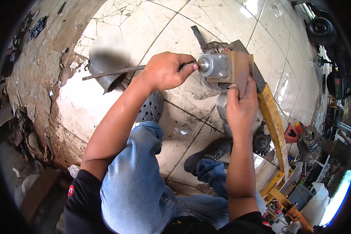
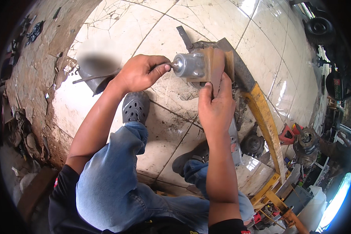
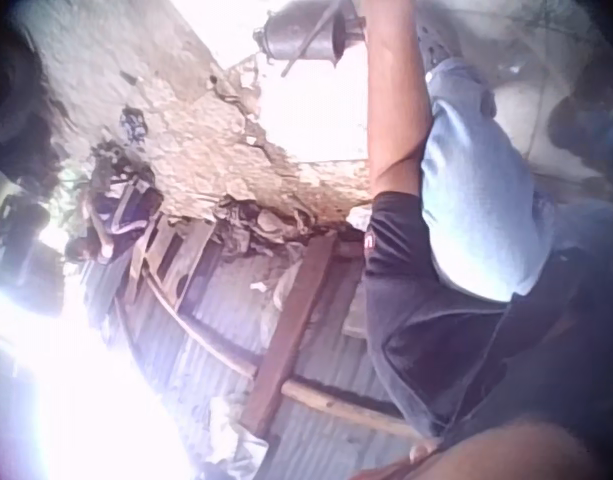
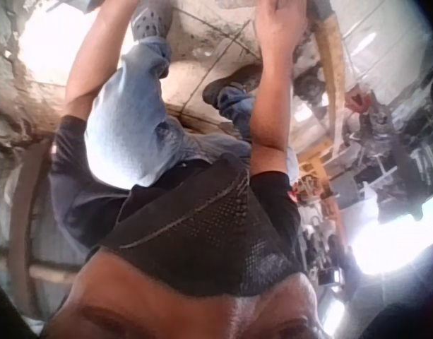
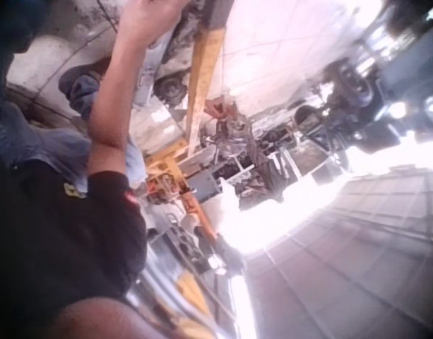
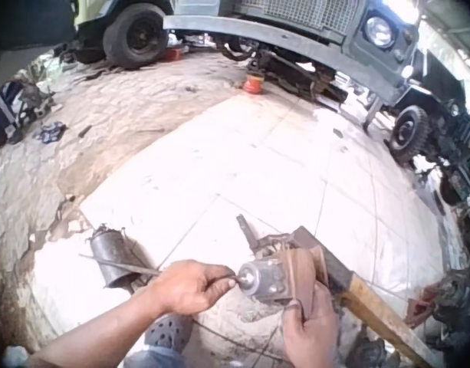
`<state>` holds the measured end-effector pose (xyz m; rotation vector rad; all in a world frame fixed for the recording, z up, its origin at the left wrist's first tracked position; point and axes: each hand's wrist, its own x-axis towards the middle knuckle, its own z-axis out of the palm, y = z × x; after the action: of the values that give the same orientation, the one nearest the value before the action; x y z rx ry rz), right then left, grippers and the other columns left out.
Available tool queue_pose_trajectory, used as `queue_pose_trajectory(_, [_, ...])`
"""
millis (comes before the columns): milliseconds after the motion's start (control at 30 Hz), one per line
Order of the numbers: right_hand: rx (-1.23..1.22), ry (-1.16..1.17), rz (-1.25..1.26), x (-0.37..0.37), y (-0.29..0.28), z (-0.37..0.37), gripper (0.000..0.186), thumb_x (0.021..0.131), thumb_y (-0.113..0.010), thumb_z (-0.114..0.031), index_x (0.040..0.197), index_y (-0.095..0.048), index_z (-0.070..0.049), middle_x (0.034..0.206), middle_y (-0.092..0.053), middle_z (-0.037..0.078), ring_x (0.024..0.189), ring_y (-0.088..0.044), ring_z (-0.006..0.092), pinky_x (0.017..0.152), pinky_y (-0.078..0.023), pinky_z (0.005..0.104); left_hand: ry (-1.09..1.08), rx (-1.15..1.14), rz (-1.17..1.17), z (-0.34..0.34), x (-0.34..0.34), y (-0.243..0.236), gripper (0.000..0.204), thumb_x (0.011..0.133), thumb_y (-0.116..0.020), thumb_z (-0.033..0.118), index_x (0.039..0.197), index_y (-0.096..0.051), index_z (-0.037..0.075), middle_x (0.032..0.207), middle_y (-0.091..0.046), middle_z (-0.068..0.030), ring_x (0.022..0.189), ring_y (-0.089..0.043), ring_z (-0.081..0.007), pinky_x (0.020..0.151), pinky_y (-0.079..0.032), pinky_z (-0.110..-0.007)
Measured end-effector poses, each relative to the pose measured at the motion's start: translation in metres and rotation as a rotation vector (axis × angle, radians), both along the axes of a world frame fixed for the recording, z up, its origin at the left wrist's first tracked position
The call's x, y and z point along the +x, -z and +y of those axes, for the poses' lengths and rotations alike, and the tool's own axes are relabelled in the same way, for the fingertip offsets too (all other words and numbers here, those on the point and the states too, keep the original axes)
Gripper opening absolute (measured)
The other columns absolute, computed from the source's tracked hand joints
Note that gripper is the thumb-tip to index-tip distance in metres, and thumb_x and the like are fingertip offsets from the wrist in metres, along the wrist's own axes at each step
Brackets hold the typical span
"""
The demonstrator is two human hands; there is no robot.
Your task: The person sits on the floor and uses a metal rod and a small tool to manipulate a cylindrical mechanical component. They repeatedly insert the rod into the component and adjust it with their hands, occasionally picking up and setting down other parts nearby.
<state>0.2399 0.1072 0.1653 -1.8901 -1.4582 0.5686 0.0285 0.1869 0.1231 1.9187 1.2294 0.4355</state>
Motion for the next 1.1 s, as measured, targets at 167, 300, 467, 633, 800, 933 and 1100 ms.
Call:
queue_pose_trajectory(167, [-0.184, -0.08, -0.203, -0.001, -0.022, 0.012, 0.026, 0.089, -0.065, -0.02, 0.108, -0.067, -0.003, 0.101, -0.066, 0.019, 0.086, -0.066, 0.0347, 0.076, -0.052, 0.0389, 0.01, -0.007, 0.017, 0.001, 0.0, 0.0, 0.035, 0.095, -0.052, 0.044, 0.107, -0.072, 0.018, 0.079, -0.069, -0.0126, 0.082, -0.066, -0.0358, 0.073, -0.051, -0.046])
queue_pose_trajectory(300, [0.035, -0.159, -0.422, 0.001, -0.017, 0.015, 0.023, 0.085, -0.07, -0.021, 0.095, -0.069, -0.001, 0.103, -0.061, 0.017, 0.089, -0.063, 0.0335, 0.076, -0.051, 0.0386, 0.03, 0.031, 0.018, 0.001, -0.001, 0.004, 0.034, 0.096, -0.053, 0.042, 0.11, -0.07, 0.016, 0.079, -0.068, -0.0146, 0.08, -0.064, -0.037, 0.071, -0.049, -0.045])
queue_pose_trajectory(467, [-0.045, -0.126, -0.324, -0.004, -0.015, 0.017, 0.023, 0.083, -0.072, -0.018, 0.096, -0.067, 0.001, 0.106, -0.06, 0.018, 0.094, -0.062, 0.0327, 0.081, -0.05, 0.0407, 0.022, -0.01, 0.02, 0.0, -0.002, -0.003, 0.036, 0.095, -0.052, 0.045, 0.108, -0.071, 0.017, 0.085, -0.07, -0.0133, 0.086, -0.066, -0.0359, 0.075, -0.051, -0.045])
queue_pose_trajectory(633, [0.025, -0.148, -0.337, 0.008, -0.007, 0.023, 0.036, 0.085, -0.068, -0.006, 0.118, -0.059, 0.004, 0.102, -0.064, 0.013, 0.086, -0.061, 0.0169, 0.078, -0.049, 0.0278, 0.018, -0.012, 0.011, 0.0, -0.002, -0.002, 0.037, 0.095, -0.051, 0.046, 0.11, -0.071, 0.018, 0.086, -0.071, -0.0122, 0.088, -0.066, -0.0354, 0.076, -0.051, -0.045])
queue_pose_trajectory(800, [-0.105, -0.197, -0.257, 0.015, -0.004, 0.033, 0.036, 0.087, -0.065, -0.004, 0.121, -0.056, 0.006, 0.102, -0.065, 0.011, 0.087, -0.06, 0.0131, 0.077, -0.048, 0.027, 0.035, -0.013, 0.016, 0.001, -0.002, 0.002, 0.036, 0.097, -0.05, 0.045, 0.108, -0.07, 0.018, 0.083, -0.069, -0.0127, 0.086, -0.065, -0.0355, 0.075, -0.05, -0.046])
queue_pose_trajectory(933, [-0.203, -0.168, -0.127, 0.01, -0.011, 0.037, 0.028, 0.09, -0.064, -0.006, 0.115, -0.059, 0.006, 0.094, -0.066, 0.006, 0.078, -0.059, 0.009, 0.067, -0.047, 0.024, 0.034, -0.015, 0.025, 0.001, -0.002, 0.001, 0.036, 0.096, -0.05, 0.046, 0.108, -0.071, 0.018, 0.085, -0.07, -0.0123, 0.087, -0.066, -0.0351, 0.076, -0.051, -0.045])
queue_pose_trajectory(1100, [-0.255, 0.08, 0.171, -0.014, -0.021, 0.03, 0.026, 0.092, -0.064, -0.017, 0.102, -0.06, 0.007, 0.077, -0.064, 0.006, 0.057, -0.056, 0.0099, 0.051, -0.045, 0.0251, 0.016, -0.026, 0.031, 0.001, -0.003, -0.001, 0.037, 0.095, -0.051, 0.046, 0.111, -0.071, 0.02, 0.09, -0.072, -0.0115, 0.09, -0.067, -0.0342, 0.078, -0.052, -0.045])
